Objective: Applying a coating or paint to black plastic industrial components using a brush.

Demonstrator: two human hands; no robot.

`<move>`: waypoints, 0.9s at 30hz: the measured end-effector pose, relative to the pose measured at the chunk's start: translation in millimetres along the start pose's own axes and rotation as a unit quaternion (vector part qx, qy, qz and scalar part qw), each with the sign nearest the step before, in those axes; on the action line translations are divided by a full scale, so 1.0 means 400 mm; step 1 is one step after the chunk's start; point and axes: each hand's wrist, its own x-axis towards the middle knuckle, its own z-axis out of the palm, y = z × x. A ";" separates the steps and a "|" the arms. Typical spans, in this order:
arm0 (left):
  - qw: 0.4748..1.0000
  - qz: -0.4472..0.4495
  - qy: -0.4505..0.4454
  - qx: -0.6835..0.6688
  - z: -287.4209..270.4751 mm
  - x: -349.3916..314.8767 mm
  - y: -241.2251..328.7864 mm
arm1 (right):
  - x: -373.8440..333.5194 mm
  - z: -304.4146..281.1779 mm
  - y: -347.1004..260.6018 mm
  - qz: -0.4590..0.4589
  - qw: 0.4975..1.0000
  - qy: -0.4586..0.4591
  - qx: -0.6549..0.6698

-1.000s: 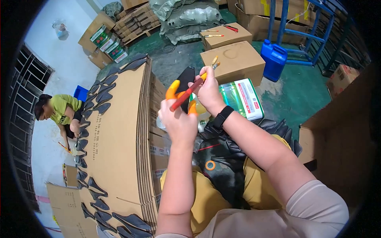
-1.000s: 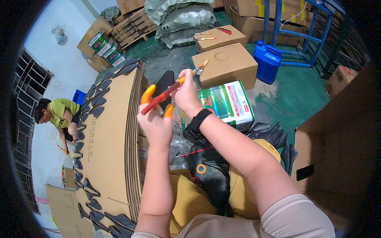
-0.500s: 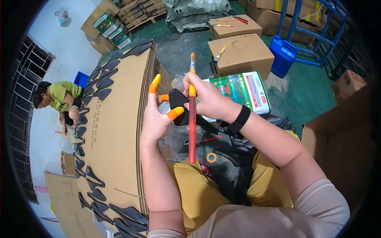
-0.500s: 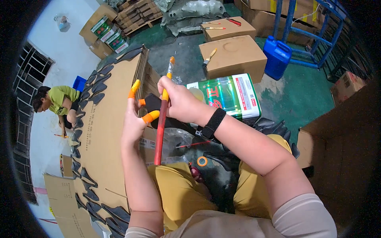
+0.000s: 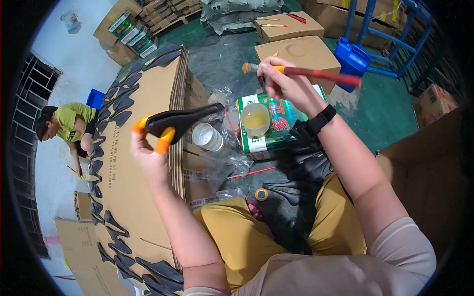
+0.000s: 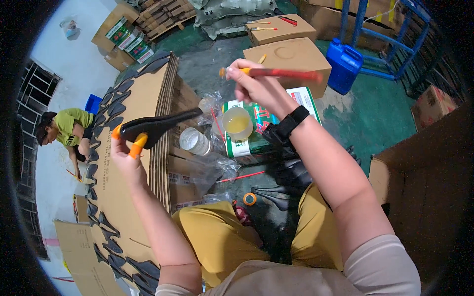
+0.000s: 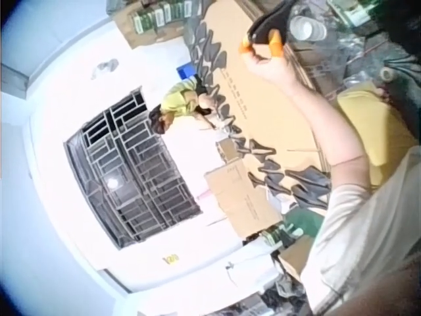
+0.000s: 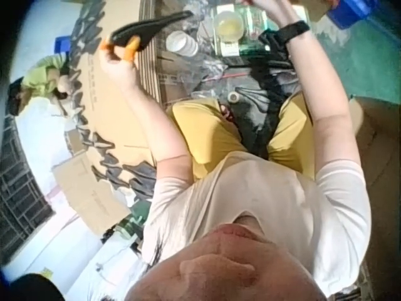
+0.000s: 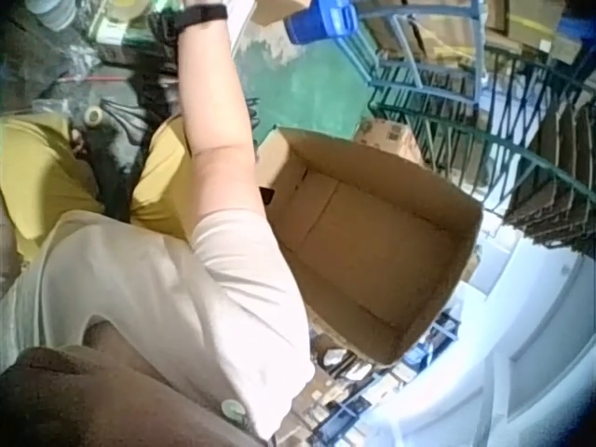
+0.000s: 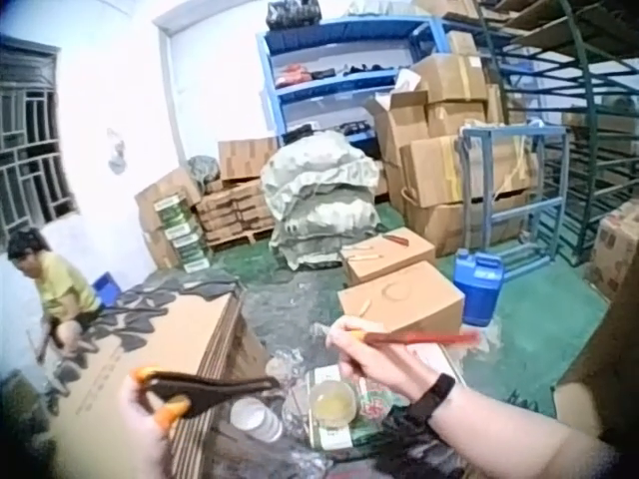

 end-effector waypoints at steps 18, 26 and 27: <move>0.999 0.040 -0.012 0.023 0.124 0.030 -0.132 | 0.064 0.017 0.251 0.028 0.971 -0.069 -0.227; 0.999 0.026 -0.038 0.022 0.163 0.026 -0.144 | 0.065 -0.069 0.130 0.051 0.994 0.052 -0.078; 0.998 0.033 -0.048 0.028 0.167 0.026 -0.142 | 0.058 -0.079 0.090 0.081 0.995 0.063 -0.020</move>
